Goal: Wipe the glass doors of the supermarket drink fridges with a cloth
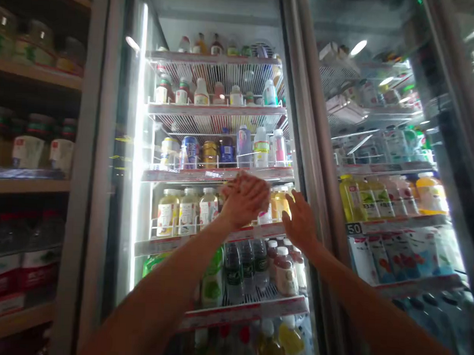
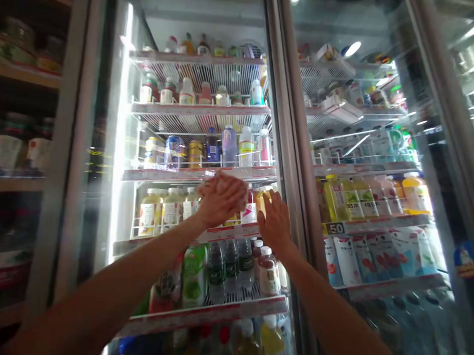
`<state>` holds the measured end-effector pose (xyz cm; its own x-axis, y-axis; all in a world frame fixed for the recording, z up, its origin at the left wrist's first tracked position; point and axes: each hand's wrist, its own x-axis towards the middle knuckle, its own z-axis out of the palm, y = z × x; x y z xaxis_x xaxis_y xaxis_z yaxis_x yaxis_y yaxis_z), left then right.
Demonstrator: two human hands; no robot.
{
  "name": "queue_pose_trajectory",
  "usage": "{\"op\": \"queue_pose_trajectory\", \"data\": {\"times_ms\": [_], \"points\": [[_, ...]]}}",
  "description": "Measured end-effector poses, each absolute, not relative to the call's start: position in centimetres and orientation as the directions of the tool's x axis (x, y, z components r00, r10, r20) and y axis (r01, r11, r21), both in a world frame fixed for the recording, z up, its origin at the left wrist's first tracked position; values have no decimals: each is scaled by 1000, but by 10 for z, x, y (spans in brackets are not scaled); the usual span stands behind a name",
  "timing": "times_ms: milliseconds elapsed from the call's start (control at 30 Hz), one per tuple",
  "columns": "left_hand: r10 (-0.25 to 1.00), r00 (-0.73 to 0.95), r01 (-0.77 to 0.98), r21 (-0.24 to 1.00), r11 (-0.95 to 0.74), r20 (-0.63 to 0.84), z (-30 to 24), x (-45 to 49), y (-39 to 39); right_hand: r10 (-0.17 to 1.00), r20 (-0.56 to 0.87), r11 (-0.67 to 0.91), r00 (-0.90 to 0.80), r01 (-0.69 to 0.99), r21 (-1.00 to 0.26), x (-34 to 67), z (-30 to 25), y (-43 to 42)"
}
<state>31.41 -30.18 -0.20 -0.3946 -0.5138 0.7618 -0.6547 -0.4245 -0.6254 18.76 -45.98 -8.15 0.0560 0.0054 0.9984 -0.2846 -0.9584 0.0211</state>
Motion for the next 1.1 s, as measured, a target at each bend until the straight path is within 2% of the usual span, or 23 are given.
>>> {"op": "queue_pose_trajectory", "data": {"times_ms": [67,133,200,233,300,333,367,467,500,533,600,633,700,733,767,800,867,933,1000,1033,1067,1100], "points": [[-584,-437,-620,-700,-356,684,1,315,-304,13,997,-936,78,-350,39,192,-78,-464],[-526,-383,-650,-626,-431,759,15,330,-279,33,992,-919,118,-386,76,190,-79,-469],[-349,-260,-701,-424,-573,900,30,352,-239,32,989,-914,143,-397,87,189,-80,-469],[-160,-153,-723,-220,-655,975,35,363,-221,22,990,-913,143,-399,78,189,-81,-467],[121,-26,-714,66,-697,992,35,374,-200,9,991,-914,132,-400,62,193,-81,-460],[153,-13,-711,98,-696,988,31,374,-199,9,992,-915,124,-400,58,196,-80,-456],[85,-40,-719,30,-695,996,25,371,-203,12,994,-915,112,-400,57,199,-80,-453],[-323,-201,-727,-362,-583,925,9,358,-227,33,995,-911,92,-407,68,205,-81,-450],[-403,-235,-721,-436,-539,885,7,358,-229,33,995,-908,90,-412,68,205,-82,-453],[-395,-229,-723,-427,-543,890,7,361,-223,29,996,-907,86,-416,62,204,-83,-457],[-181,-128,-738,-216,-639,975,10,375,-194,14,997,-916,77,-399,44,200,-86,-465],[32,-36,-733,-5,-680,999,13,386,-174,3,998,-925,63,-379,27,199,-86,-469],[306,64,-696,262,-668,950,18,404,-137,-19,1000,-945,20,-327,-11,199,-87,-470],[394,99,-676,352,-648,914,19,409,-127,-30,1000,-953,-1,-303,-28,201,-86,-469],[424,117,-663,388,-640,898,20,410,-124,-42,999,-957,-18,-286,-46,203,-86,-466],[413,124,-660,386,-645,902,20,407,-129,-55,998,-959,-33,-276,-62,205,-85,-463],[283,101,-679,274,-681,954,19,391,-160,-68,997,-958,-42,-276,-77,209,-84,-458],[18,-6,-718,8,-696,1000,18,369,-204,-61,998,-952,-29,-298,-67,209,-84,-456],[-325,-175,-716,-347,-606,929,18,352,-236,-32,999,-947,-8,-318,-33,205,-84,-460],[-422,-229,-698,-450,-556,877,18,347,-243,-13,1000,-948,3,-318,-11,202,-85,-464],[-457,-253,-686,-492,-537,853,20,347,-243,8,1000,-950,10,-311,11,199,-85,-468],[-431,-244,-684,-469,-558,869,22,349,-236,25,1000,-954,12,-297,28,195,-85,-471]]}}
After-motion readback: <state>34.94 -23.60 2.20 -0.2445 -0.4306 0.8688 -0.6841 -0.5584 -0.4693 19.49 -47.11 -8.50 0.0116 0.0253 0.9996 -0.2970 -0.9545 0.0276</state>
